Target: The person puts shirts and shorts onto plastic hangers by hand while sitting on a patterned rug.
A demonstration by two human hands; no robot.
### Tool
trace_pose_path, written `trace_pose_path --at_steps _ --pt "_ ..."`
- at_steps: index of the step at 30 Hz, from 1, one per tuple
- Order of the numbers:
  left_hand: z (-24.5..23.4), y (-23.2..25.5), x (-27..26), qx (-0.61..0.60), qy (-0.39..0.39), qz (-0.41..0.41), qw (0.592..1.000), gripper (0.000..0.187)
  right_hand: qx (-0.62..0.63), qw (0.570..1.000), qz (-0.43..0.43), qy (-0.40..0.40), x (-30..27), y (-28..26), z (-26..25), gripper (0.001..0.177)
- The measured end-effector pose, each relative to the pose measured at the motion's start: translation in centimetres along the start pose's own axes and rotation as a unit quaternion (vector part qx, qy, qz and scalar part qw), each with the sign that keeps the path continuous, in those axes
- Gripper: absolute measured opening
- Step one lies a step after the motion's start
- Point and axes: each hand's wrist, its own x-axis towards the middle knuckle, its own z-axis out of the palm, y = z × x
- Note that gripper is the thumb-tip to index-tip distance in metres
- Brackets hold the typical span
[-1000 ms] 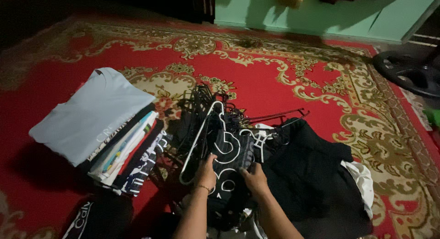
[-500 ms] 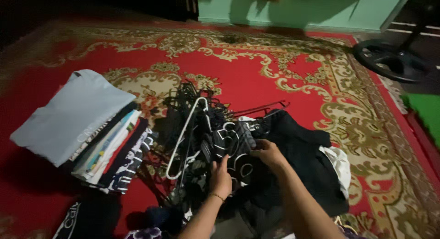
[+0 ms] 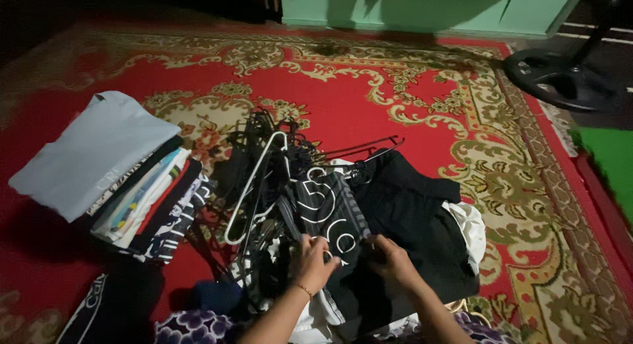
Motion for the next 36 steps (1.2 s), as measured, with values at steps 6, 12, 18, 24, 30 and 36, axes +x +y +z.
trace_pose_path --at_steps 6,12,18,24,30,36 --pt "-1.0 0.6 -1.5 0.032 -0.076 0.041 0.996 0.023 -0.129 0.990 0.028 0.054 -0.5 -3.6 -0.2 0.022" --pt "1.9 -2.0 -1.4 -0.018 -0.011 0.194 0.981 0.014 -0.172 0.983 0.013 0.066 -0.8 -3.9 -1.0 0.012" --pt "2.5 -2.1 -2.0 -0.021 0.001 0.196 0.980 0.016 -0.166 0.984 0.038 0.044 -1.1 -4.4 -1.7 0.013" --pt "1.3 -1.9 -1.6 0.030 -0.110 0.149 0.982 0.017 -0.152 0.987 0.038 -0.015 -1.1 -2.5 -1.5 0.021" --pt "2.1 -0.4 3.9 0.065 -0.025 0.197 0.978 0.010 -0.159 0.986 0.038 -0.026 -0.9 0.7 -0.3 0.028" --pt "6.2 -0.3 9.0 0.080 0.042 0.272 0.958 0.058 -0.155 0.982 0.063 -0.085 0.1 4.2 0.4 0.035"
